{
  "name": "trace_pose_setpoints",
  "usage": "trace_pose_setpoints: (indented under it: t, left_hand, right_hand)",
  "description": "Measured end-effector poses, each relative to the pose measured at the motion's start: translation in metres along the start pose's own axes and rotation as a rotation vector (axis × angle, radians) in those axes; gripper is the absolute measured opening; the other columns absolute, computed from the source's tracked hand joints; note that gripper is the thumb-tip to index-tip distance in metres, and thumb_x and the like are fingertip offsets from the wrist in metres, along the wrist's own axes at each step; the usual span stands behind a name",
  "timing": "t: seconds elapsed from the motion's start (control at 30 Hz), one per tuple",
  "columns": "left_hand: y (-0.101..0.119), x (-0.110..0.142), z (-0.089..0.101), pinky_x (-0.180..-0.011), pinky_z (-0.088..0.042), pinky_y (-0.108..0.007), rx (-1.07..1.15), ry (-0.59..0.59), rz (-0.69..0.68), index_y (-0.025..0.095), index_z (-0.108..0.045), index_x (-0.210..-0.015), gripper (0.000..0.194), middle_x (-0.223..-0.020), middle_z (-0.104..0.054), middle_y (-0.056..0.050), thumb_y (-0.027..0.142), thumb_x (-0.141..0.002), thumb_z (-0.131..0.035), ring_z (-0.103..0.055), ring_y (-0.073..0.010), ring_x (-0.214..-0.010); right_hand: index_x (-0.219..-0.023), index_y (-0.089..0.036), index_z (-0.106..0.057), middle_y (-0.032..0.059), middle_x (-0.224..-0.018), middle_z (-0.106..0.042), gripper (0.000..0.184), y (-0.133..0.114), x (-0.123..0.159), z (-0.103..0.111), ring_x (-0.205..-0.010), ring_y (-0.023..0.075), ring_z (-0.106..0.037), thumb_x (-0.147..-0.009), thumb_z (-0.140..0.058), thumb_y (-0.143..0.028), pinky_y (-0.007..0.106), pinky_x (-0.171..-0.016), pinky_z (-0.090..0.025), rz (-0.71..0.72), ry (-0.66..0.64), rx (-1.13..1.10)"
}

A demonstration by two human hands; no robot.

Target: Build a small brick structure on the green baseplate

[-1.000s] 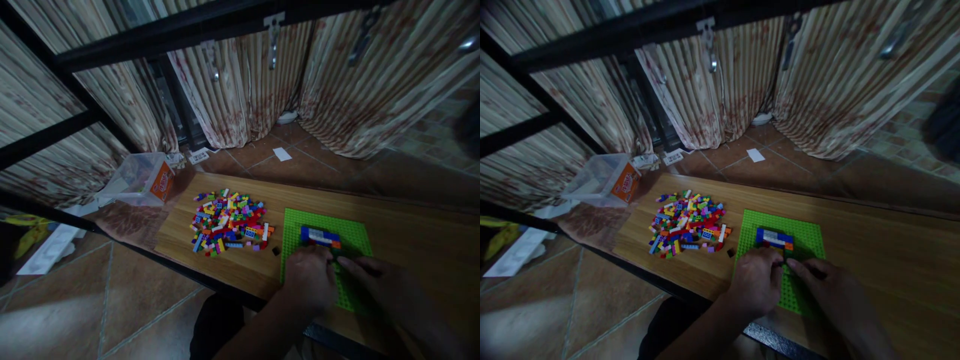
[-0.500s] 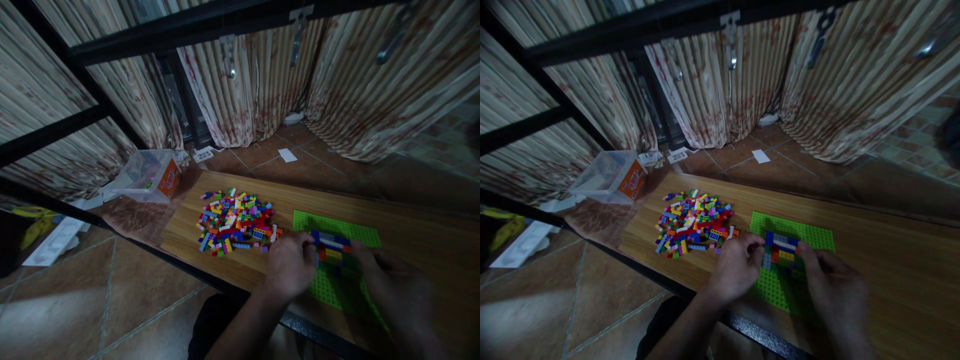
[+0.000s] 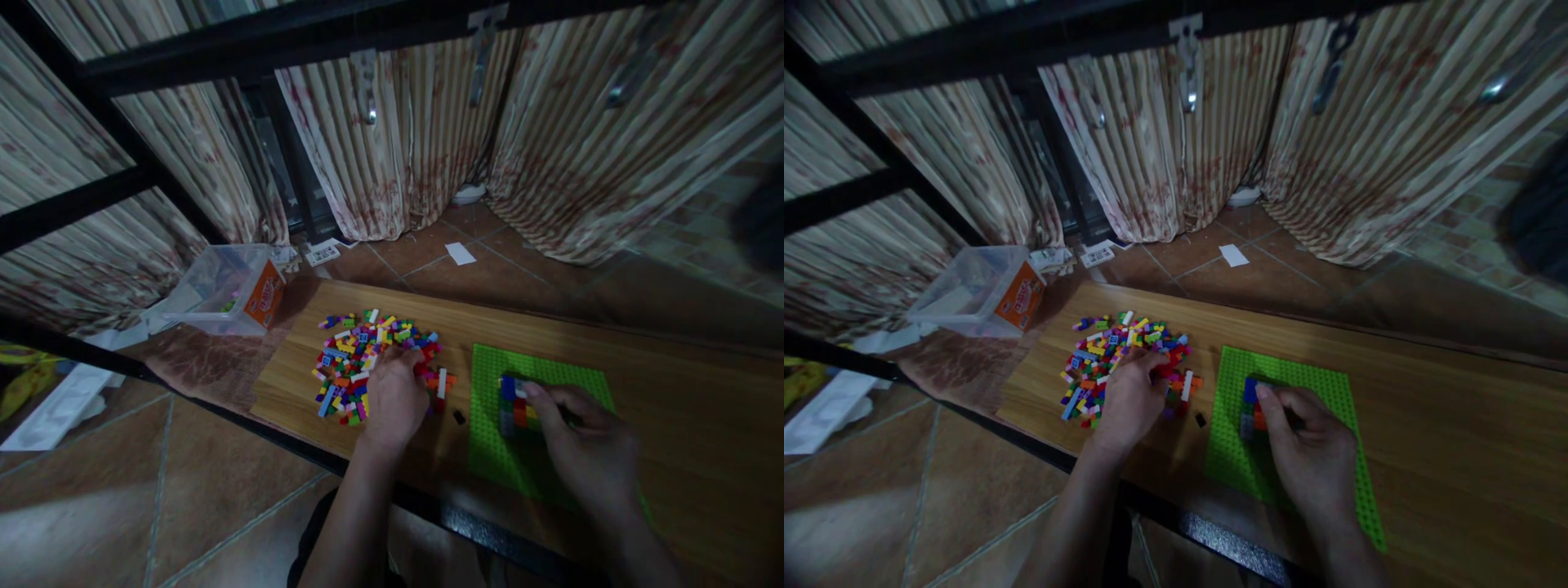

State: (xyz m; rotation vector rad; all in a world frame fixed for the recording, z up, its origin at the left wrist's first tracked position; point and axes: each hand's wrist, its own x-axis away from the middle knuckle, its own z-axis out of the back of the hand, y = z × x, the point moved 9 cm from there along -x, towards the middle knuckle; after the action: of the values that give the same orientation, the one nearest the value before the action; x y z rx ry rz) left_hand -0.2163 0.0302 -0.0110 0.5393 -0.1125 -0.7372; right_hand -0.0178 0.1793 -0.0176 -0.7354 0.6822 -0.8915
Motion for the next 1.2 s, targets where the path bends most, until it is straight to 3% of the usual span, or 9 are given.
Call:
trace_pose_setpoints:
  t: [0.2,0.4,0.5,0.63,0.73,0.83,0.97,1.2]
  left_hand:
    - [0.003,0.001,-0.008,-0.090,-0.047,-0.032,-0.100,-0.012,-0.009,0.019,-0.071,-0.096,0.027,-0.101,-0.065,-0.009,0.007,-0.081,-0.052,-0.060,-0.0219,-0.097]
    - [0.004,-0.001,-0.001,-0.085,-0.048,-0.032,-0.140,-0.005,-0.003,0.018,-0.069,-0.090,0.021,-0.097,-0.065,-0.009,0.011,-0.086,-0.050,-0.061,-0.0226,-0.095]
    - [0.004,-0.003,0.003,-0.086,-0.048,-0.034,-0.057,0.029,0.010,0.018,-0.069,-0.095,0.021,-0.100,-0.067,-0.009,0.014,-0.088,-0.050,-0.061,-0.0233,-0.096]
    - [0.008,-0.003,-0.005,-0.085,-0.049,-0.032,0.374,0.013,0.066,0.017,-0.069,-0.100,0.019,-0.099,-0.070,-0.007,0.020,-0.087,-0.055,-0.064,-0.0195,-0.090]
    - [0.023,0.002,-0.029,-0.077,-0.050,-0.027,0.805,-0.105,0.129,0.015,-0.069,-0.096,0.017,-0.089,-0.072,-0.005,0.023,-0.084,-0.059,-0.065,-0.0161,-0.082]
    - [0.040,0.013,-0.055,-0.071,-0.049,-0.025,1.083,-0.209,0.239,0.015,-0.071,-0.091,0.017,-0.085,-0.071,-0.003,0.024,-0.079,-0.064,-0.064,-0.0140,-0.076]
    - [0.049,0.025,-0.076,-0.057,-0.044,-0.022,1.233,-0.255,0.378,0.015,-0.072,-0.084,0.021,-0.077,-0.070,-0.002,0.031,-0.072,-0.070,-0.058,-0.0112,-0.063]
    - [0.056,0.031,-0.089,-0.051,-0.039,-0.021,1.273,-0.288,0.417,0.013,-0.069,-0.076,0.020,-0.064,-0.063,0.000,0.030,-0.067,-0.072,-0.051,-0.0090,-0.053]
  right_hand:
    - [-0.067,-0.021,-0.064,0.0029,-0.072,-0.063,0.036,0.013,-0.008,0.022,-0.068,0.0185,-0.058,-0.082,-0.060,-0.054,0.031,-0.065,-0.042,-0.057,0.121,-0.035]
    - [-0.059,-0.019,-0.060,0.0005,-0.061,-0.057,0.036,0.021,-0.013,0.051,-0.059,0.0157,-0.052,-0.079,-0.064,-0.049,0.029,-0.056,-0.039,-0.117,0.291,-0.127]
    - [-0.060,-0.019,-0.062,-0.0001,-0.060,-0.057,0.033,0.028,-0.014,0.058,-0.058,0.0149,-0.052,-0.079,-0.065,-0.047,0.028,-0.056,-0.039,-0.170,0.326,-0.140]
    - [-0.068,-0.019,-0.066,0.0002,-0.066,-0.060,0.028,0.029,-0.016,0.047,-0.063,0.0149,-0.055,-0.080,-0.065,-0.044,0.028,-0.058,-0.042,-0.135,0.223,-0.202]
    - [-0.086,-0.021,-0.070,0.0023,-0.086,-0.066,0.019,0.013,-0.013,0.029,-0.075,0.0160,-0.059,-0.081,-0.066,-0.040,0.029,-0.067,-0.048,0.001,0.065,-0.242]
    - [-0.106,-0.026,-0.068,0.0033,-0.103,-0.065,0.025,-0.006,-0.007,0.009,-0.084,0.0165,-0.061,-0.082,-0.067,-0.036,0.032,-0.077,-0.051,0.119,-0.115,-0.226]
    - [-0.116,-0.029,-0.064,0.0045,-0.116,-0.062,0.035,-0.022,0.002,-0.008,-0.105,0.0200,-0.060,-0.082,-0.069,-0.035,0.037,-0.091,-0.050,0.252,-0.266,-0.198]
    - [-0.106,-0.027,-0.067,0.0043,-0.104,-0.066,0.024,-0.024,0.005,-0.010,-0.101,0.0207,-0.061,-0.084,-0.068,-0.035,0.037,-0.088,-0.051,0.318,-0.260,-0.082]
